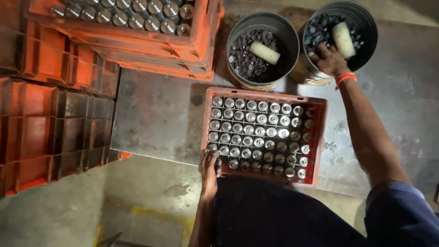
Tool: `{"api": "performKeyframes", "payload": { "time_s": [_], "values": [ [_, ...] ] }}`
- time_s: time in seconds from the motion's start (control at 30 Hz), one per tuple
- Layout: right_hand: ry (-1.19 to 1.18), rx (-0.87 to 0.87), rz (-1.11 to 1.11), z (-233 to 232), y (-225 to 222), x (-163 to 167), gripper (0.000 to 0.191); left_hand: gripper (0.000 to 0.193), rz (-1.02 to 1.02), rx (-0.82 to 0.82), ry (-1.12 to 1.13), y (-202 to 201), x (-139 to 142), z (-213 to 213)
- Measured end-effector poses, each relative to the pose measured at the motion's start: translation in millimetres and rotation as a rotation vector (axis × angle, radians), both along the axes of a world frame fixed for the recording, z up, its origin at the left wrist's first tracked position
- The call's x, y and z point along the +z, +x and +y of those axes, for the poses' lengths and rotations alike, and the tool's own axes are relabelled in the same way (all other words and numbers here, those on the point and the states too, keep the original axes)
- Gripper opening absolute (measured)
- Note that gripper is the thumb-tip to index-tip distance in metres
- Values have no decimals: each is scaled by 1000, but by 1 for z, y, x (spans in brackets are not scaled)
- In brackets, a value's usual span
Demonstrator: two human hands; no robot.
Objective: The person repeatedly picks small metal parts from a red crate and places them into two nearby metal bins. They occasionally use a cylindrical tool to press or adjust the parts in the crate. The person continues this cycle of picking, placing, and adjusting throughout the clip.
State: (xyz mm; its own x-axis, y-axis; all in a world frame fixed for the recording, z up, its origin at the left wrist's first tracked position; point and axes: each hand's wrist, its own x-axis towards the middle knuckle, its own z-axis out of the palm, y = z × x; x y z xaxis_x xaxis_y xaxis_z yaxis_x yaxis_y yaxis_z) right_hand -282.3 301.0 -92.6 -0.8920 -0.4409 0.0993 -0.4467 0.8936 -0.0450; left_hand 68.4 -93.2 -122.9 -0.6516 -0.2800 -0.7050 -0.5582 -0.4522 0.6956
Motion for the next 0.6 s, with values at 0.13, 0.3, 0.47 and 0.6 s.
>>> {"api": "performKeyframes", "payload": {
  "time_s": [0.13,0.3,0.47,0.6],
  "values": [
    [-401,-377,-185,1,18,-1,35,10,27,21,27,0,-3,2],
    [-620,-360,82,-4,38,0,22,13,24,-29,30,6,-18,7],
    [-843,-550,296,11,27,4,21,19,-16,-73,62,1,-37,12],
    [-1431,-600,-140,-14,66,-1,29,31,8,-144,159,-12,-46,29]
  ]
}}
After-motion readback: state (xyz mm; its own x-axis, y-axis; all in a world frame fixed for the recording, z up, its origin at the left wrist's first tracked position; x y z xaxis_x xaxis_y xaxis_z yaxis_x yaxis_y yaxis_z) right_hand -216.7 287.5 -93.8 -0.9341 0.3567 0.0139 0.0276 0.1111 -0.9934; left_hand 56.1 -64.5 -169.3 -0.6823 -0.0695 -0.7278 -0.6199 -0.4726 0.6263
